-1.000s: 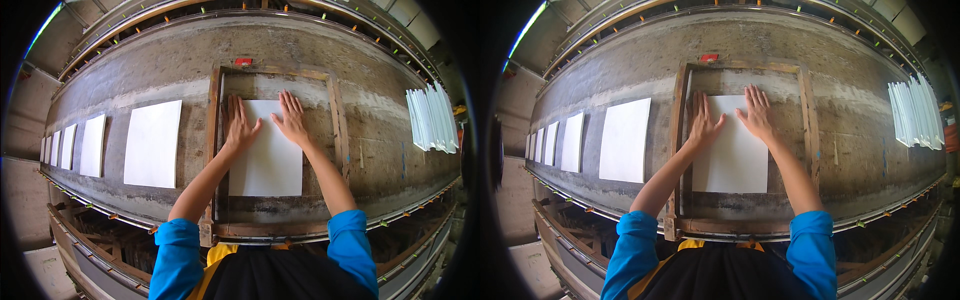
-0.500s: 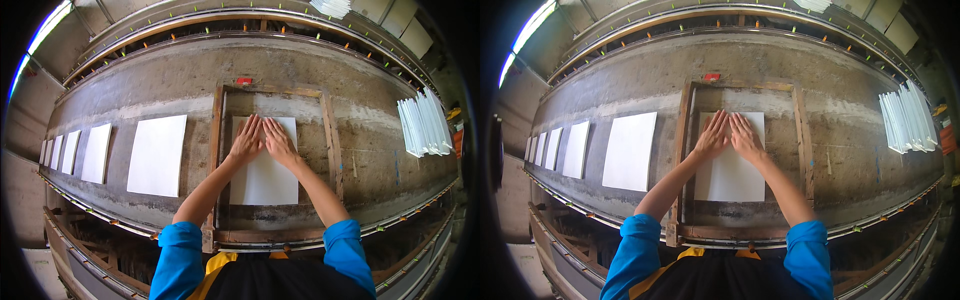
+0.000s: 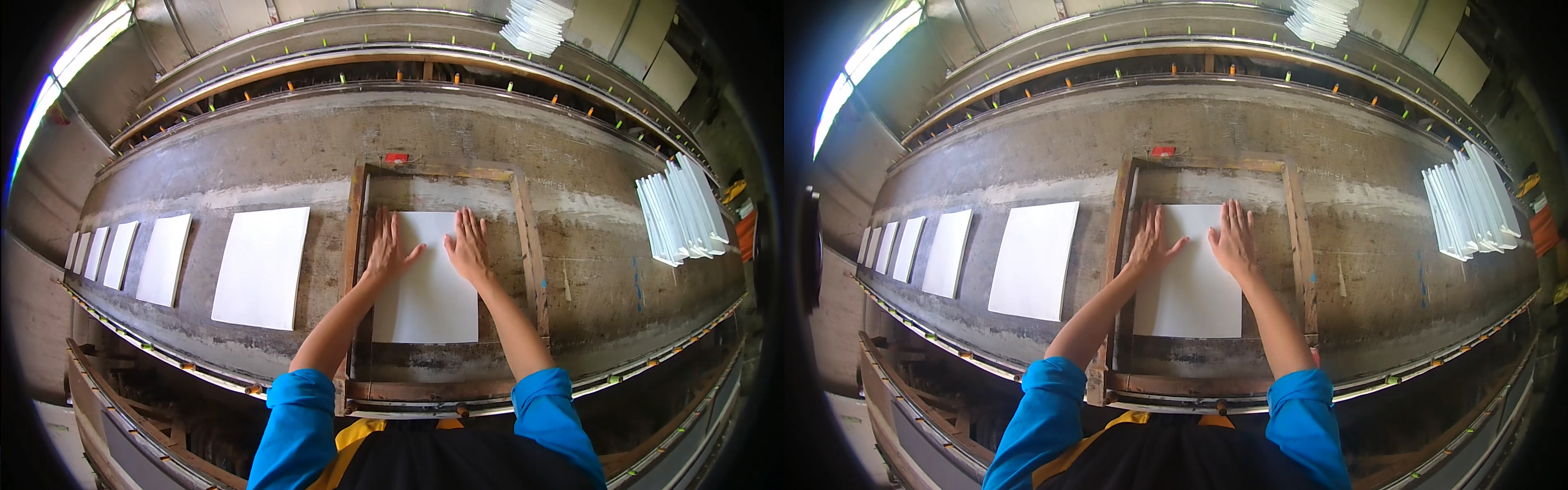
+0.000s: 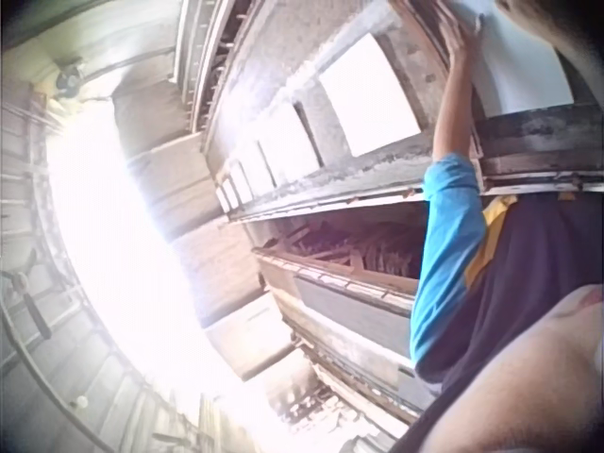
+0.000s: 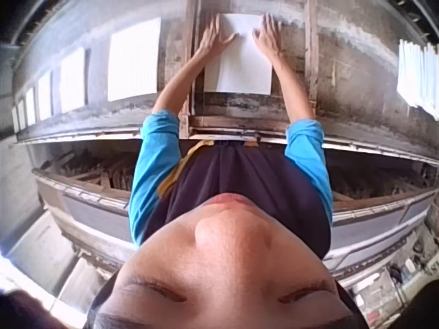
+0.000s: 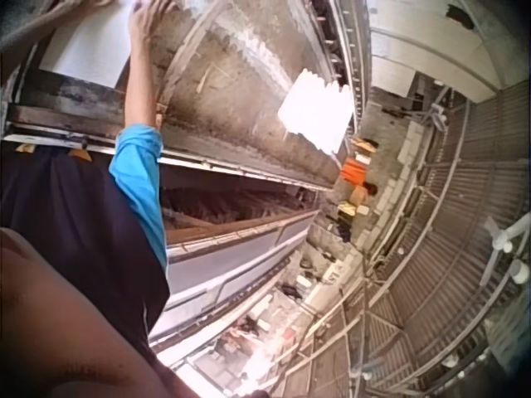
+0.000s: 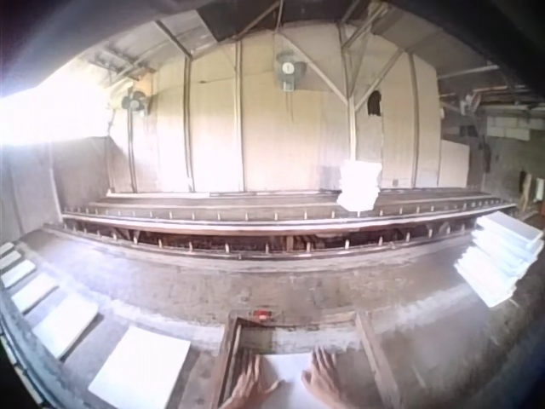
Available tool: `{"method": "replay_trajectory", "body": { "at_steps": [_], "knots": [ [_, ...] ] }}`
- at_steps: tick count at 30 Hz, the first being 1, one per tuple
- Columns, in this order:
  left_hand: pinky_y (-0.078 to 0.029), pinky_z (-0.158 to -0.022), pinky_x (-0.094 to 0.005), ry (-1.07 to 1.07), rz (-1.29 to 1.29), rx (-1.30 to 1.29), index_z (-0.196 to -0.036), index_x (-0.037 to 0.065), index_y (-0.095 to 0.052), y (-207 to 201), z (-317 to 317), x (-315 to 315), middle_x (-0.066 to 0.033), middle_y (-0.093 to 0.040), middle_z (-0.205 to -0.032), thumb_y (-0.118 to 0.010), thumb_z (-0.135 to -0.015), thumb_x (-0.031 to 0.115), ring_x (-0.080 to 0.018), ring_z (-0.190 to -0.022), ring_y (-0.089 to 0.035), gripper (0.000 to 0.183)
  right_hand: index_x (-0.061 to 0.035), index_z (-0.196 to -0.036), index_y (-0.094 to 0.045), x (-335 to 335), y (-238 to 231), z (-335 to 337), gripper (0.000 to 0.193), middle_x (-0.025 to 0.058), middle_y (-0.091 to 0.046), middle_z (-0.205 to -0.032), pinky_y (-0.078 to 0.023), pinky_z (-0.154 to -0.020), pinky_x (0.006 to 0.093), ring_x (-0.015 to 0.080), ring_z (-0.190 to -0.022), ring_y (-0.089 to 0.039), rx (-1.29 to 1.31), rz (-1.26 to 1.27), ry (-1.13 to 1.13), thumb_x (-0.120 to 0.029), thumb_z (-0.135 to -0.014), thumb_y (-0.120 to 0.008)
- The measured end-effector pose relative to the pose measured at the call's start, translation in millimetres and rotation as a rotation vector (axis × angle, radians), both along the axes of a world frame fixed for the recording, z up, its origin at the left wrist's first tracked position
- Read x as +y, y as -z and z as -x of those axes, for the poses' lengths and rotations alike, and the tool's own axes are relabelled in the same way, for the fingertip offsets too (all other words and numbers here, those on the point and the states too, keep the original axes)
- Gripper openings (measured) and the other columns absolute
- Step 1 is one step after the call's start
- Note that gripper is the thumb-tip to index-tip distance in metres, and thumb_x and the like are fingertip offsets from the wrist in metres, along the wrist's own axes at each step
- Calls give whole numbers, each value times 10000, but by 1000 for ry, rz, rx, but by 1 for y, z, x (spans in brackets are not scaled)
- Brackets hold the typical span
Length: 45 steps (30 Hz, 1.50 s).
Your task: The person places white rectangular panels into a wooden frame on a conveyor belt, pressing them down to align them. They then lift the frame and move it along the belt, repeating the process with additional panels from a nearby stack.
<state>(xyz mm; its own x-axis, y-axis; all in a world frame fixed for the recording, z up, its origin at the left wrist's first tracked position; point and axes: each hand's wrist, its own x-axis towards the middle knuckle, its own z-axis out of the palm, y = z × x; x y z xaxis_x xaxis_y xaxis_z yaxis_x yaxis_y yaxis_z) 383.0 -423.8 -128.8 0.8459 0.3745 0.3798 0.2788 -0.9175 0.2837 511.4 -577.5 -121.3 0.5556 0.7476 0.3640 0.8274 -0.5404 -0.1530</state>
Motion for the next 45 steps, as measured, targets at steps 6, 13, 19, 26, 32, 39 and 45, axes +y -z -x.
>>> {"method": "replay_trajectory", "body": {
  "at_steps": [6, 13, 19, 26, 32, 39, 45],
  "knots": [
    [-97, -1045, -498, 78, 130, 135, -1306, -107, -149, -15, 15, 2, -287, -138, -1368, -475, -732, 618, -375, -1302, -78, 980, 26, -1334, -170, -7, -14, 2, 708, 226, -225, -1370, -79, -1048, 497, 303, -1300, -171, 71, 130, -22, -435, -850, -401],
    [-42, -1036, -532, 303, 66, 75, -1320, -72, -166, -32, 95, -65, -253, -130, -1387, -479, -726, 621, -342, -1315, -72, 964, -59, -1373, -93, -89, -40, 88, 802, 274, -69, -1388, -75, -1034, 531, 382, -1304, -65, 180, 228, -334, -562, -820, -384],
    [-79, -1022, -549, 351, 8, 208, -1360, 50, -177, -41, 98, -77, -211, -125, -1403, -436, -792, 535, -313, -1320, -84, 790, -130, -1376, -154, -97, -40, 104, 714, 256, -84, -1389, -111, -1028, 539, 390, -1299, -75, 106, 248, -352, -544, -834, -364],
    [-51, -987, -608, 346, -23, 200, -1366, 53, -157, -39, 96, -76, -206, -100, -1411, -458, -775, 553, -321, -1323, -64, 830, -126, -1377, -138, -97, -41, 105, 731, 232, -94, -1399, -66, -1027, 550, 366, -1307, -73, 34, 271, -307, -545, -828, -379],
    [-85, -1026, -539, 399, 41, 157, -1343, -24, -128, -35, 109, -68, -252, -102, -1388, -592, -641, 623, -394, -1303, -44, 1062, -96, -1380, -62, -100, -51, 123, 889, 239, -12, -1404, -45, -1004, 592, 368, -1310, 9, 198, 254, -215, -580, -761, -479],
    [-99, -1017, -560, 376, 35, 180, -1346, -18, -121, -35, 119, -72, -268, -80, -1384, -624, -581, 628, -416, -1297, -27, 1120, -112, -1385, -36, -114, -46, 130, 918, 211, 38, -1416, -34, -1004, 589, 355, -1313, 48, 205, 391, -225, -590, -745, -488],
    [-129, -1029, -525, 340, 32, 182, -1327, -64, -127, -39, 127, -77, -303, -98, -1363, -577, -648, 617, -422, -1291, -51, 1062, -81, -1380, -24, -116, -47, 133, 898, 198, 32, -1421, -32, -1029, 545, 324, -1319, 45, 176, 435, -185, -611, -772, -418]
  ]
}}
